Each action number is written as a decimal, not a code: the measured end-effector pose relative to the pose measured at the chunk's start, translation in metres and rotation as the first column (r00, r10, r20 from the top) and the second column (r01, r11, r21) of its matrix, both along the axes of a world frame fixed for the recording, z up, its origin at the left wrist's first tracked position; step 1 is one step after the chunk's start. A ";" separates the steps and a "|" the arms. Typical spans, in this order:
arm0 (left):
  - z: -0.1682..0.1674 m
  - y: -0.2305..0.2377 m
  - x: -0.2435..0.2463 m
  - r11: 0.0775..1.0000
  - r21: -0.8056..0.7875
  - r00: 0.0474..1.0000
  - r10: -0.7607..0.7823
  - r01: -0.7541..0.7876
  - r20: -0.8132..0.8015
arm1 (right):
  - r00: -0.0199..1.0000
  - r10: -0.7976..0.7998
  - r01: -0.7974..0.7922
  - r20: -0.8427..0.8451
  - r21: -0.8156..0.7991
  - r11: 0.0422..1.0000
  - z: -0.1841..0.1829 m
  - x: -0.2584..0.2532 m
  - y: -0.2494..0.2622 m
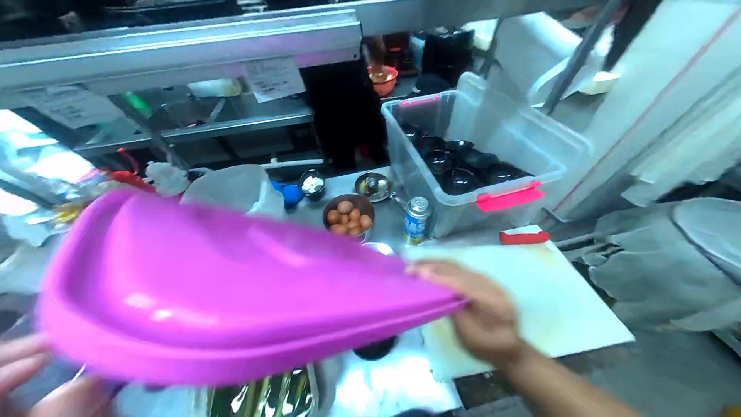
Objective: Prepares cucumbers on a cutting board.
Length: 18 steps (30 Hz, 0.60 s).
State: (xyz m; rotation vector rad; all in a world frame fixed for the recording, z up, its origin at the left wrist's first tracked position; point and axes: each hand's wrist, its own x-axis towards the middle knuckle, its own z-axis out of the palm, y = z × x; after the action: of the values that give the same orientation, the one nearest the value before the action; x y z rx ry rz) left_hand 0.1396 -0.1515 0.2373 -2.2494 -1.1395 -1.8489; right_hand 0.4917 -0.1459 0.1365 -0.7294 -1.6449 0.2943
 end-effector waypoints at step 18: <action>-0.135 -0.093 -0.051 0.556 -0.570 0.782 0.552 -0.604 -0.290 | 0.683 -0.491 0.588 0.541 -0.009 0.809 -0.039 0.177 0.095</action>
State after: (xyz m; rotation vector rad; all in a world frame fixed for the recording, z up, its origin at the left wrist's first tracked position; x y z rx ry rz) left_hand 0.0885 -0.2450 0.1019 -1.7268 -2.4215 -1.1772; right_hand 0.6683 -0.0512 0.0974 -1.5069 -1.8133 -0.2138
